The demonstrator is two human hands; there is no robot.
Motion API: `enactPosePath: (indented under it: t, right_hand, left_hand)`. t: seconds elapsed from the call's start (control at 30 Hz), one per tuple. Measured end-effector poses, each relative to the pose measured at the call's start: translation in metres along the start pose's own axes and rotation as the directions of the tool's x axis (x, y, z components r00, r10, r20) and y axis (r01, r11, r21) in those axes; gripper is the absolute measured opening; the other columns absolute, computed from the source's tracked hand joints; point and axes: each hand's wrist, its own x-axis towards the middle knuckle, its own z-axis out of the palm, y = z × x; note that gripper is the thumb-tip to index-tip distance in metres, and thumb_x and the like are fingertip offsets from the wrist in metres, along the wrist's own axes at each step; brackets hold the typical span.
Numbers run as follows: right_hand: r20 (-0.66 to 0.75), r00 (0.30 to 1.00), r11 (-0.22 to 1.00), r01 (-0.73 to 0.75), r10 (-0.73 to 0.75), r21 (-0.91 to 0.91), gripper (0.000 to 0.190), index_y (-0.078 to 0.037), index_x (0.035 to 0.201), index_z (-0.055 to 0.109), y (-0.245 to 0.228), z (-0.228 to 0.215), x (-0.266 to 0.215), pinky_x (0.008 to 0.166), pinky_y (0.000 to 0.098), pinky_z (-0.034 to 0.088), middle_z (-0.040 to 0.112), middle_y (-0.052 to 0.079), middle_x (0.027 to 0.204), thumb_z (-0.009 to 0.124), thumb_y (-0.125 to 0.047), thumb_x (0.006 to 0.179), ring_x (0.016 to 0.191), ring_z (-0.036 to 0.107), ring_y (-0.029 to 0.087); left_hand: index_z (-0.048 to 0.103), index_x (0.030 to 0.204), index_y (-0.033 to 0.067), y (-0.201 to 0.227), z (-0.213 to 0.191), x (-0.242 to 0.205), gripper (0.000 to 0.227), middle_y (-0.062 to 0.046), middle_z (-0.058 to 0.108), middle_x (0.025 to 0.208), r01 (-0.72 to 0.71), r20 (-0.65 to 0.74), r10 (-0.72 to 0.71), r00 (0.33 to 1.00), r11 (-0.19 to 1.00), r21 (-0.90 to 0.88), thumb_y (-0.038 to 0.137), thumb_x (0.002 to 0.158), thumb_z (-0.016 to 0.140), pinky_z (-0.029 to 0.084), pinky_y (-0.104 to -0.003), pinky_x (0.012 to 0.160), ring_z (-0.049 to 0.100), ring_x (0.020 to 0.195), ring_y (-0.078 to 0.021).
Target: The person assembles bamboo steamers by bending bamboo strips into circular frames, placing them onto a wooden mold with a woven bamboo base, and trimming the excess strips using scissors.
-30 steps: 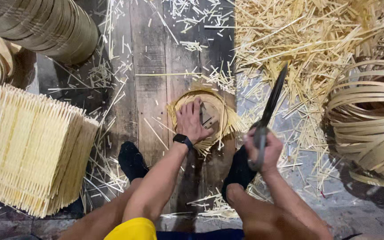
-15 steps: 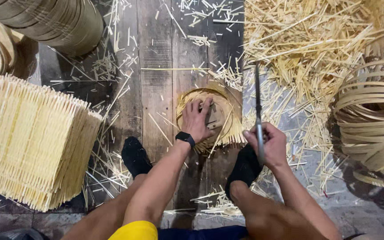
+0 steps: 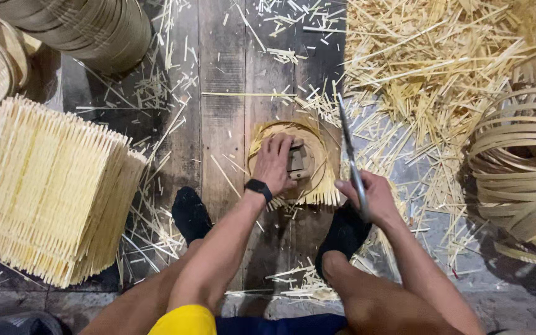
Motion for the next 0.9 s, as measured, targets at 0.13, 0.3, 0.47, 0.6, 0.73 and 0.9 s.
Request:
enactPosePath:
  t: [0.13,0.3,0.47,0.6,0.73,0.9]
  right_hand:
    - [-0.167,0.959,0.891,0.138,-0.229,-0.434,0.055,0.0,0.098,0.065,0.035,-0.015,0.015,0.064,0.0478,0.052,0.067,0.02,0.079,0.078,-0.051,0.081,0.067,0.065,0.033]
    - [-0.156,0.806,0.544,0.228,-0.57,-0.808,0.06,0.002,0.104,0.063,0.058,-0.001,0.04,0.08,0.0498,0.055,0.066,0.022,0.097,0.072,-0.05,0.076,0.089,0.066,0.039]
    - [-0.036,0.989,0.466,0.035,-0.142,-0.884,0.036,0.001,0.116,0.065,0.058,-0.013,0.076,0.074,0.045,0.059,0.068,0.019,0.103,0.055,-0.03,0.1,0.083,0.068,0.029]
    - [0.011,0.959,0.469,0.149,-0.285,-0.87,0.04,-0.006,0.119,0.065,0.057,-0.037,0.082,0.072,0.0434,0.058,0.066,0.017,0.102,0.055,-0.035,0.093,0.086,0.066,0.028]
    - [0.0,0.97,0.36,0.091,-0.244,-0.928,0.065,-0.004,0.113,0.064,0.033,-0.016,0.095,0.073,0.0401,0.057,0.063,0.016,0.096,0.049,-0.064,0.095,0.083,0.063,0.025]
    - [0.057,0.997,0.467,0.072,-0.048,-0.881,0.053,-0.006,0.121,0.065,0.036,-0.029,0.104,0.074,0.0411,0.06,0.064,0.013,0.097,0.043,-0.046,0.095,0.087,0.063,0.024]
  left_hand:
    - [0.026,0.158,0.0113,0.038,0.003,-0.016,0.119,-0.038,0.03,0.146,0.253,-0.276,-0.302,0.913,0.947,-0.198,0.061,0.066,0.083,0.034,-0.065,0.104,0.035,0.13,-0.056]
    - [0.021,0.162,0.0202,0.073,0.021,-0.014,0.121,-0.041,0.029,0.148,0.366,-0.239,-0.41,0.88,0.907,-0.209,0.061,0.066,0.083,0.036,-0.067,0.102,0.037,0.127,-0.0584]
    - [0.022,0.163,0.0192,0.075,0.03,-0.011,0.113,-0.043,0.036,0.143,0.332,-0.301,-0.36,0.883,0.933,-0.143,0.057,0.074,0.08,0.04,-0.062,0.104,0.042,0.124,-0.059]
    - [0.02,0.163,0.0161,0.064,0.029,-0.012,0.117,-0.046,0.035,0.141,0.243,-0.284,-0.27,0.92,0.962,-0.126,0.055,0.071,0.08,0.039,-0.063,0.105,0.041,0.124,-0.061]
    - [0.018,0.161,0.0174,0.062,0.024,-0.01,0.124,-0.045,0.032,0.143,0.204,-0.14,-0.221,0.965,0.971,-0.123,0.054,0.063,0.084,0.038,-0.063,0.104,0.039,0.124,-0.0611]
    - [0.019,0.162,0.0227,0.047,0.007,-0.005,0.13,-0.043,0.031,0.146,0.129,0.033,-0.126,0.991,0.986,-0.107,0.047,0.054,0.088,0.035,-0.06,0.112,0.037,0.132,-0.0586]
